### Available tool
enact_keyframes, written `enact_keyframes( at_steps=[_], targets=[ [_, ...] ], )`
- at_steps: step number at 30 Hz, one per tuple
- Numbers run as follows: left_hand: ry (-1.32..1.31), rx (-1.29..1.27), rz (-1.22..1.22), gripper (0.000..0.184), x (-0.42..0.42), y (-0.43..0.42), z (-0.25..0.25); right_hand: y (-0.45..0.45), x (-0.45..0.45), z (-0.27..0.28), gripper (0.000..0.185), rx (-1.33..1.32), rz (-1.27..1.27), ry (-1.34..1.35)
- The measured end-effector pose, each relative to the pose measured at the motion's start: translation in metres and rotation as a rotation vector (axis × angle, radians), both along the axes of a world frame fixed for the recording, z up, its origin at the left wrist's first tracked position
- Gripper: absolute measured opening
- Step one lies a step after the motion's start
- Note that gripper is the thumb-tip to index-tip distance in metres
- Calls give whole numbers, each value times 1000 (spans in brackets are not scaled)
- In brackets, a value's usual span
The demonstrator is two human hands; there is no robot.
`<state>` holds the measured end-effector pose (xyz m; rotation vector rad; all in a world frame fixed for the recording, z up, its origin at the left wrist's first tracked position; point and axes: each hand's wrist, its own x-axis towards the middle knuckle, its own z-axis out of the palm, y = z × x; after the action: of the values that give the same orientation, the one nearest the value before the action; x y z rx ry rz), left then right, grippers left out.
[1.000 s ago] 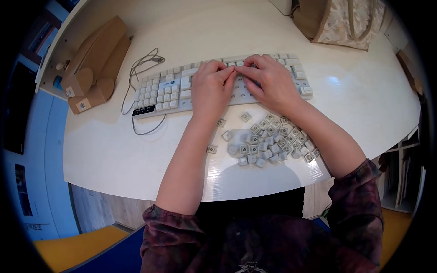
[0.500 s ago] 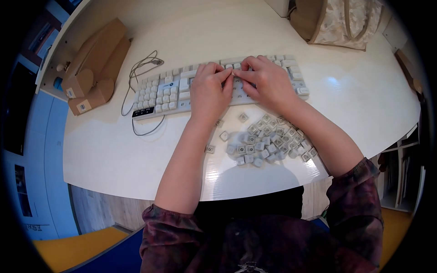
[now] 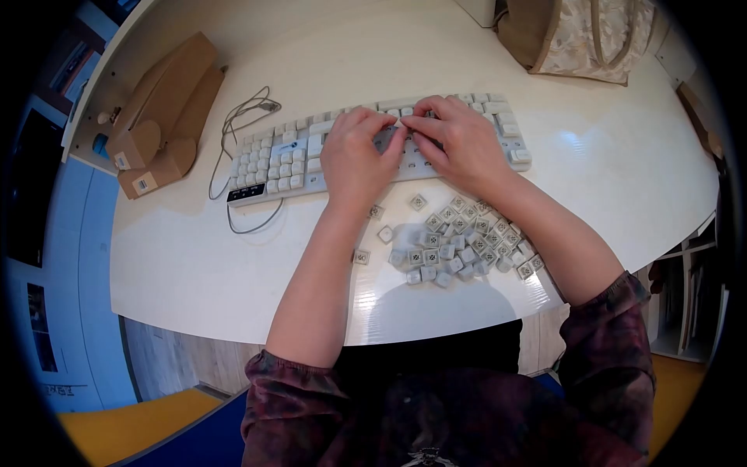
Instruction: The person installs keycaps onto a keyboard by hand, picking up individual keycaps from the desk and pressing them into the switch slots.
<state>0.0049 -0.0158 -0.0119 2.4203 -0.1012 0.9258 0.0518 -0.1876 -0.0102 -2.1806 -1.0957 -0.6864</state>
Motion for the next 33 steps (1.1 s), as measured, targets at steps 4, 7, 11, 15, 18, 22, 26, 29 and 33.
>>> enact_keyframes(
  at_steps=[4,7,11,15,18,22,26,29,33],
  targets=[
    [1,3,-22,13,0,3,-1,0,-1,1,23,-19,0,-1],
    [31,0,-30,14,-1,4,1,0,-1,1,22,-18,-4,-3],
    [34,-8,-33,13,-2,5,1,1,0,1,19,27,0,-4],
    [31,5,-33,13,-3,4,2,5,3,2,15,41,-66,40],
    [24,22,-27,13,-3,4,2,8,7,3,13,44,-92,80],
    [-33,20,-15,9,-1,0,0,10,8,4,11,49,-98,59],
    [-46,11,-23,7,0,-2,-1,10,9,1,10,58,-92,46],
    [-60,38,-41,8,0,0,-1,9,10,0,8,24,-80,41],
    [-30,35,-52,9,-1,-1,0,5,7,1,9,-25,-51,-42]
  ],
)
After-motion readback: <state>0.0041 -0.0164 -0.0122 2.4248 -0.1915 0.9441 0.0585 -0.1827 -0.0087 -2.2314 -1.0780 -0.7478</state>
